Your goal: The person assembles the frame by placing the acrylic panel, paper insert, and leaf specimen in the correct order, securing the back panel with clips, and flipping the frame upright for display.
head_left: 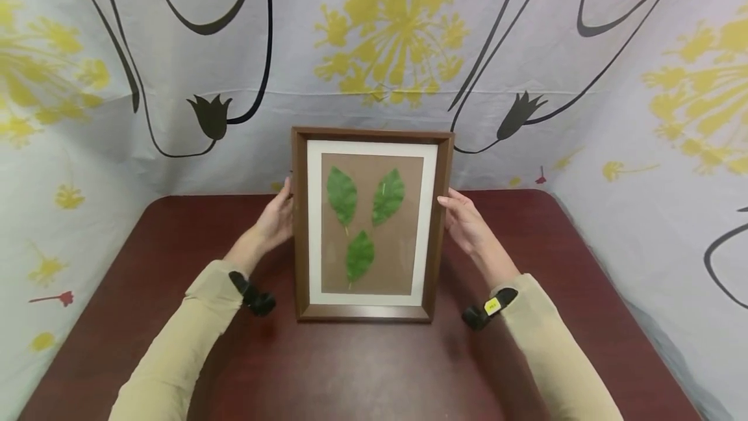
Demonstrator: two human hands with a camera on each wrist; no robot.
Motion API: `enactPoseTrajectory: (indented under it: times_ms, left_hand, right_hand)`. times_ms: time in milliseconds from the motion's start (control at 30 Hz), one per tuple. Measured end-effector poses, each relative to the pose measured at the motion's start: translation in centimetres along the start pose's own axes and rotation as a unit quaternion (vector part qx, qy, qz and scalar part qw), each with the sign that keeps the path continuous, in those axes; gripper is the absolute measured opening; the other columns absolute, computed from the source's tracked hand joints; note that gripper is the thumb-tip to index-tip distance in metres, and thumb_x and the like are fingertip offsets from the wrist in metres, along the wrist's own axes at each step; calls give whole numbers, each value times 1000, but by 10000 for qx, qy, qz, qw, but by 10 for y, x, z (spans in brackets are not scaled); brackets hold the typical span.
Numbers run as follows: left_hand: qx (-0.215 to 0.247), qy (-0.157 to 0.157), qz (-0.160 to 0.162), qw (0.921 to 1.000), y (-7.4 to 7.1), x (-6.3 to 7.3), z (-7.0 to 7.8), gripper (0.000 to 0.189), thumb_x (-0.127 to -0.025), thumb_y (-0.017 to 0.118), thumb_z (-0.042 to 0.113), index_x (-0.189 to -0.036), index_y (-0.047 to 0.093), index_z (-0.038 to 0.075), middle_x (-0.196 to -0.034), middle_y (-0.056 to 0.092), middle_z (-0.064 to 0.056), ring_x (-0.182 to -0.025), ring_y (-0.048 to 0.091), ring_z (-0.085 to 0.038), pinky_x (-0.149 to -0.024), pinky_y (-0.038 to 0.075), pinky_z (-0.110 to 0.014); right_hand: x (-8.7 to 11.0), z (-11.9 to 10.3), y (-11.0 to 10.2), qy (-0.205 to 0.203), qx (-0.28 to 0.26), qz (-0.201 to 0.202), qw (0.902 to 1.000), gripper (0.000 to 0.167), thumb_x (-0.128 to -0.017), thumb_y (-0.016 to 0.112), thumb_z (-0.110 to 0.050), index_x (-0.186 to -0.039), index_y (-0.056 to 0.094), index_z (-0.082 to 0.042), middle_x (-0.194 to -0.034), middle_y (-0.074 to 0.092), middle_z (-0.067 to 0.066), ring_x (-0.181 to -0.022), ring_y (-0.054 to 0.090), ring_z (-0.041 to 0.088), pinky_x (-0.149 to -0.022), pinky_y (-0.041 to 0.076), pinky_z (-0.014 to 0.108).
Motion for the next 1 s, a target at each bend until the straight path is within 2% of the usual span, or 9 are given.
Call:
enactPoseTrajectory:
  times_ms: [33, 100, 167, 267, 400, 500, 767, 933, 1000]
  left_hand:
    - [-36, -28, -179, 9998, 2, 6, 3, 71, -93, 19, 59, -147, 11, 12, -150, 19, -17, -140, 16, -30, -115, 11, -46]
    - [-390, 29, -368, 9986, 6, 14, 8, 69, -98, 20, 46, -145, -15, 11, -153, -7, -19, -140, -5, -36, -114, 1, -54]
    - [-788, 69, -203, 9967, 5, 15, 7, 63, -100, 30, 32, -147, -6, 12, -151, 10, -23, -138, 14, -38, -111, 19, -54]
    - [-1164, 59, 121, 9931, 2, 12, 7, 73, -96, 46, 23, -148, -4, 16, -152, 11, -20, -138, 16, -34, -107, 26, -56]
    - [-1435, 99, 449, 9886, -1, 6, 12, 85, -93, 51, 27, -146, -14, 12, -152, -11, -19, -141, -6, -32, -110, 14, -58]
    - [-1607, 144, 610, 9850, -2, 2, 17, 87, -93, 51, 28, -145, -17, 11, -152, -16, -17, -141, -10, -30, -111, 12, -57]
    - [-1803, 149, 844, 9799, -5, -3, 21, 83, -93, 51, 30, -147, -10, 12, -153, -6, -18, -142, -1, -30, -111, 19, -55]
    - [-2121, 21, 969, 9724, -8, -3, 23, 83, -91, 54, 32, -148, -3, 12, -153, 5, -21, -140, 14, -32, -108, 29, -52]
    - [-2186, -41, 972, 9710, -10, -2, 23, 82, -91, 55, 32, -148, 1, 12, -152, 7, -21, -139, 20, -33, -107, 32, -50]
  right_hand:
    - [-2, 0, -1, 36, 32, 35, 10000, 35, -93, 35, -1, -107, 62, -19, -100, 67, -9, -93, 60, 1, -75, 51, 18]
    - [-7, -1, -1, 124, 192, 94, 9997, 33, -94, 35, -3, -109, 59, -20, -102, 65, -11, -97, 58, 0, -79, 49, 17]
    - [-13, -3, -1, 212, 379, 141, 9990, 31, -95, 33, -5, -111, 55, -21, -105, 62, -13, -100, 55, 0, -84, 46, 18]
    - [-23, -7, 0, 312, 648, 207, 9972, 32, -96, 29, -7, -118, 47, -21, -110, 56, -14, -107, 48, 2, -93, 37, 21]
    - [-34, -15, 3, 317, 655, 187, 9972, 42, -95, 25, -7, -135, 34, -15, -132, 41, -5, -128, 28, 9, -111, 17, 30]
    - [-39, -18, 5, 302, 543, 89, 9980, 45, -96, 23, -7, -140, 27, -15, -144, 25, -4, -136, 10, 8, -116, 0, 34]
    - [-46, -18, 2, 361, 389, 38, 9986, 37, -97, 26, -9, -132, 33, -19, -124, 41, -8, -122, 31, 6, -112, 12, 32]
    - [-42, -13, -8, 328, 485, -126, 9982, 19, -98, 32, -13, -114, 41, -19, -102, 50, -10, -91, 47, 5, -85, 33, 24]
    - [-39, -11, -13, 282, 572, -209, 9977, 18, -98, 35, -16, -116, 40, -17, -98, 54, -10, -85, 50, 6, -78, 37, 24]
Point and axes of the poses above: each hand's wrist, its own x-axis away from the middle knuckle, its own y-axis out of the palm, z = x × y, the point moved 2 cm from there along -x, towards the middle knuckle
